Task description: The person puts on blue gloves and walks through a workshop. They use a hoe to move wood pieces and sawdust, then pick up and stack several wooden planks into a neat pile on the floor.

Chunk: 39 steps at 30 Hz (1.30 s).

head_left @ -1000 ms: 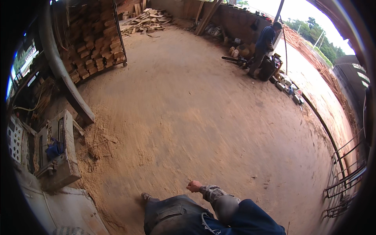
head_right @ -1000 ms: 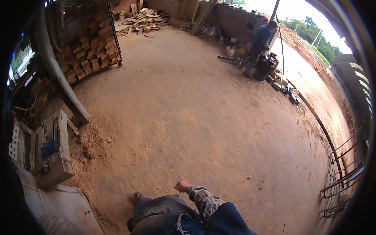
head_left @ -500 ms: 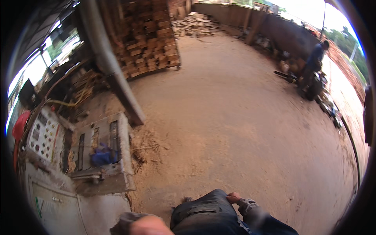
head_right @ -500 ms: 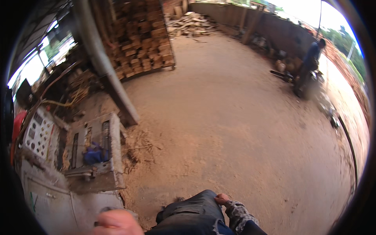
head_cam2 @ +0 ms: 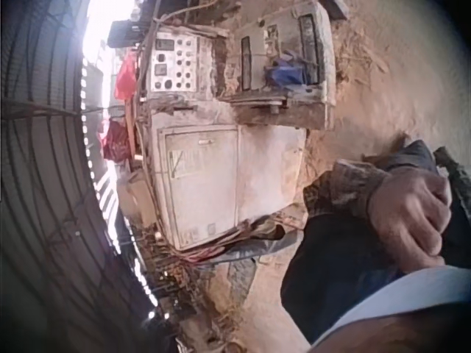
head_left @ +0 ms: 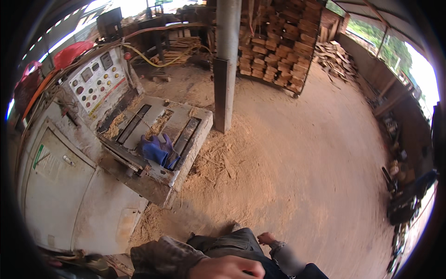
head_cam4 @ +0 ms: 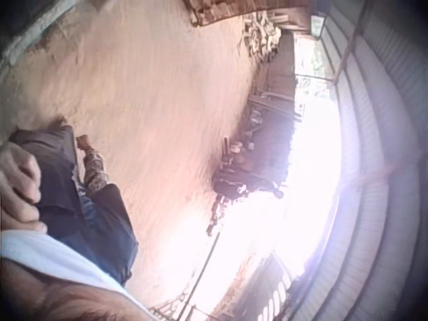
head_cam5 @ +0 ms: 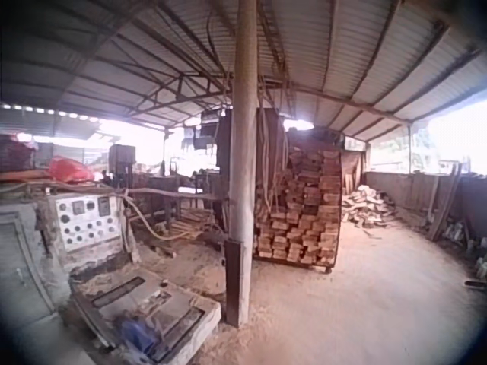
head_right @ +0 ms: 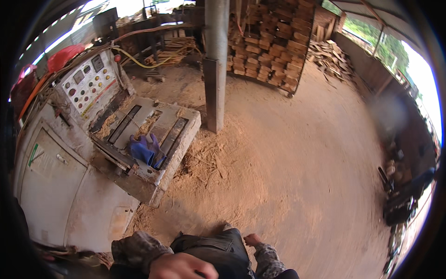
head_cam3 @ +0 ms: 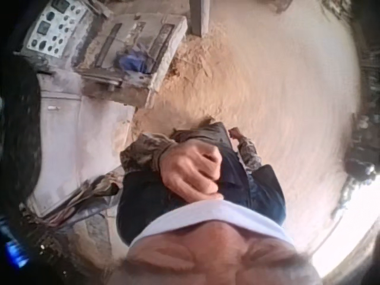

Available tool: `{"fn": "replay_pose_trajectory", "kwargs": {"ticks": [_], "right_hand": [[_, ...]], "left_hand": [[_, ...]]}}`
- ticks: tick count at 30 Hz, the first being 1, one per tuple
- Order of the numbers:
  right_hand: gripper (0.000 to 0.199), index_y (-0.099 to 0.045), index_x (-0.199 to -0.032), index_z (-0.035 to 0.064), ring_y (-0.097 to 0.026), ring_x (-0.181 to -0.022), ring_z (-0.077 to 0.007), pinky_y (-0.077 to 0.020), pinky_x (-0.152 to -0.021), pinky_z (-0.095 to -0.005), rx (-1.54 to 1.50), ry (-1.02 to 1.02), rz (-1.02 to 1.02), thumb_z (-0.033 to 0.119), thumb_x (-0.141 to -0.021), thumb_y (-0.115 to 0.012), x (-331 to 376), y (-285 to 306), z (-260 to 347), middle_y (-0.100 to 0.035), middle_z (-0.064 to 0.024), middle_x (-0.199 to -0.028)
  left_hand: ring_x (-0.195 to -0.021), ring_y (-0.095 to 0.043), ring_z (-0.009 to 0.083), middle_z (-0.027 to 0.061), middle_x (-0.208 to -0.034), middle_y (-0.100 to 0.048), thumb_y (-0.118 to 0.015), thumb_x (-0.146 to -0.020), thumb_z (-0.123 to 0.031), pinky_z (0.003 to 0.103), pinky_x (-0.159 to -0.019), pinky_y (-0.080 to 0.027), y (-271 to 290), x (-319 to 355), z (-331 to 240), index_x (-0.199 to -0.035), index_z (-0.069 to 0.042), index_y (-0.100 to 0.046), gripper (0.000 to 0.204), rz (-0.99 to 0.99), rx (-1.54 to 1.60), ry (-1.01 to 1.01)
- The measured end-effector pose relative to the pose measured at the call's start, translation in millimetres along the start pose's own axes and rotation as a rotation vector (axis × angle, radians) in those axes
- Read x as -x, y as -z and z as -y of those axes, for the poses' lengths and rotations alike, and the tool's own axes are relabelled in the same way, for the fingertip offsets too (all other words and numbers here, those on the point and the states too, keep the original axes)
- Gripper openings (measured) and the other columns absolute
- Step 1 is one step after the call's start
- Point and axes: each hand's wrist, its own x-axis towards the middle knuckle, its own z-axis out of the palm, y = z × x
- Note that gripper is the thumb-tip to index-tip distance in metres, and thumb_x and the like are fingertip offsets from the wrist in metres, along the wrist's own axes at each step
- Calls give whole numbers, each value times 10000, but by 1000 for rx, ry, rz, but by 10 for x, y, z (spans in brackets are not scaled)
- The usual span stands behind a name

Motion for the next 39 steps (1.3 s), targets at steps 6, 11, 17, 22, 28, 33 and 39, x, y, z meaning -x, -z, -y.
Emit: {"fn": "replay_pose_trajectory", "kwargs": {"ticks": [6, 11, 17, 22, 28, 33, 39], "right_hand": [[373, -709, -947, 22, -677, -729, -172, -528, -664, -302, -138, 265, -179, 364, -838, -609, -651, 735, 1048, -710, -90, -778], [294, -678, -1004, -1, -665, -733, -151, -516, -649, -286, -400, 371, -85, 253, -900, -575, -232, 516, 1833, -689, -75, -790], [310, -672, -995, -28, -651, -735, -148, -518, -683, -294, -148, 286, -46, 246, -866, -604, -236, 96, 1740, -691, -94, -800], [321, -664, -1025, -27, -661, -772, -164, -520, -715, -303, -147, 240, -93, 249, -870, -607, -121, 79, 1881, -697, -108, -835], [328, -654, -1064, -12, -667, -816, -170, -520, -738, -306, -241, 352, -186, 260, -885, -614, 345, 331, 2633, -702, -117, -880], [351, -619, -1142, 5, -666, -887, -190, -526, -766, -316, -282, 567, -258, 262, -903, -629, 992, 767, 3811, -697, -137, -950], [740, -439, -1331, 42, -623, -944, -339, -517, -806, -414, 195, 1081, -546, 288, -729, -792, 1140, 1022, 4568, -591, -182, -1123]], "left_hand": [[-993, -617, 289, 164, -1077, -637, -613, -938, -262, 398, -851, -492, 596, 527, 784, -1063, 1, -600, 292, 212, 643, 486], [-870, -613, 279, 157, -1058, -587, -707, -795, -461, 425, -691, -507, 1520, 2629, 1088, -1255, -83, -503, 630, -60, -1343, 1656], [-834, -585, 357, 137, -934, -563, -717, -791, -336, 466, -656, -478, 2089, 3551, 1239, -1056, -119, -527, 392, 1, -1472, 1521], [-747, -592, 355, 125, -816, -586, -670, -835, -202, 466, -622, -472, 2267, 3835, 1336, -833, -76, -524, 192, -100, -1304, 1434], [-747, -543, 104, 26, -846, -604, -587, -934, -135, 285, -693, -456, 2574, 3458, 1508, -978, -18, -617, 128, -1244, -38, 1125], [-912, -616, 147, 61, -982, -657, -621, -918, -122, 332, -823, -504, 2279, 2886, 1804, -1037, -18, -617, 158, -1186, 138, 1038], [-709, -543, 69, -8, -813, -594, -615, -880, -63, 211, -672, -477, 1704, 2278, 2213, -963, -11, -627, 99, -740, -199, 1439]]}}
